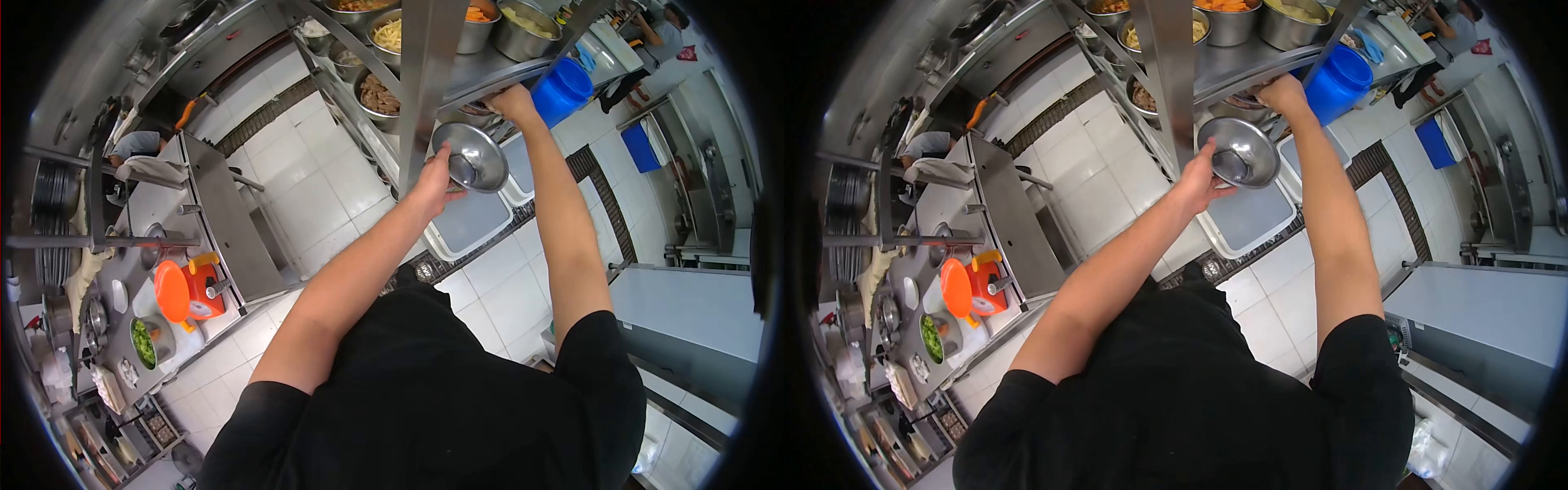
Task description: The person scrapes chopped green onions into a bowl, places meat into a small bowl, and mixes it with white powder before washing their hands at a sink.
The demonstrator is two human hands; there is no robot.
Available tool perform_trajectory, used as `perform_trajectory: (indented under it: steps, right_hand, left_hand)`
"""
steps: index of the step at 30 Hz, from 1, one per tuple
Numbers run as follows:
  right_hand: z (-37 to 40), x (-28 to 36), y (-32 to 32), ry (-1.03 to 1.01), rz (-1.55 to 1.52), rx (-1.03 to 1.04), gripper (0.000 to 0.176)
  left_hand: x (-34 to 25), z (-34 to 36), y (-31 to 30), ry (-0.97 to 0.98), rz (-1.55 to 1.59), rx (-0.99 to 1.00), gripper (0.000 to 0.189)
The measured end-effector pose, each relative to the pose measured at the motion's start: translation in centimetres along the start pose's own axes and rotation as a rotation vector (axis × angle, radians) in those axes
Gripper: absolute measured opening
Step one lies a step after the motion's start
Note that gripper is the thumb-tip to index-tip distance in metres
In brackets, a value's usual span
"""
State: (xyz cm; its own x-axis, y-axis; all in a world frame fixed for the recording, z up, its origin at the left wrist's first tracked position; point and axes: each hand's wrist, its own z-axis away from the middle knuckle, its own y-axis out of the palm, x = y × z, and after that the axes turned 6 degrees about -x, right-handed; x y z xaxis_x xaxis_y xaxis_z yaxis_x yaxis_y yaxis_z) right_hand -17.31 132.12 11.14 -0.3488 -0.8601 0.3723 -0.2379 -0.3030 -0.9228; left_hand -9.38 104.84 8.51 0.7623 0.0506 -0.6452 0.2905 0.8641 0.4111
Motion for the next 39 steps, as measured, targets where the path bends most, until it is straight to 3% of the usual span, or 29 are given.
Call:
perform_trajectory:
  steps: [2, 5, 8, 12, 15, 19, 26, 29, 34, 38, 39]
  right_hand:
    - [3.3, 1.9, -2.6, 0.243, -0.366, 0.085, 0.046]
    - [8.1, 4.6, -5.0, 0.190, -0.588, -0.096, 0.024]
    - [11.1, 4.8, -6.2, 0.138, -0.688, -0.029, 0.025]
    - [15.3, 5.9, -6.5, 0.010, -0.628, 0.026, 0.023]
    - [16.9, 5.6, -6.2, -0.070, -0.344, 0.336, 0.033]
    - [18.7, 5.7, -6.4, -0.208, -0.163, 0.457, 0.039]
    - [21.8, 9.4, -8.2, -0.080, -0.470, 0.385, 0.036]
    - [23.1, 9.5, -6.3, -0.158, -0.375, 0.259, 0.033]
    - [26.2, 12.9, -5.7, -0.187, -0.580, 0.101, 0.030]
    - [29.3, 17.8, -6.2, -0.249, -0.623, -0.024, 0.028]
    - [30.1, 19.3, -6.2, -0.283, -0.612, -0.062, 0.028]
  left_hand:
    - [0.0, -0.5, 0.5, 0.021, 0.024, -0.004, 0.065]
    - [0.1, -0.7, 0.7, 0.019, 0.047, -0.005, 0.067]
    - [0.1, -0.7, 1.1, 0.008, 0.078, -0.017, 0.067]
    - [0.9, -0.9, 0.8, 0.014, 0.091, 0.050, 0.067]
    - [1.8, -0.9, -0.2, 0.034, 0.103, 0.207, 0.070]
    - [3.2, 0.4, -1.4, 0.028, 0.056, 0.210, 0.071]
    - [3.0, 5.3, -3.6, 0.034, 0.020, 0.193, 0.072]
    - [3.1, 6.9, -5.2, 0.050, -0.038, 0.213, 0.075]
    - [3.2, 10.4, -9.5, 0.110, -0.166, 0.158, 0.077]
    - [3.6, 15.5, -14.9, 0.488, -0.333, -0.108, 0.082]
    - [3.5, 17.6, -16.9, 0.461, -0.315, -0.166, 0.078]
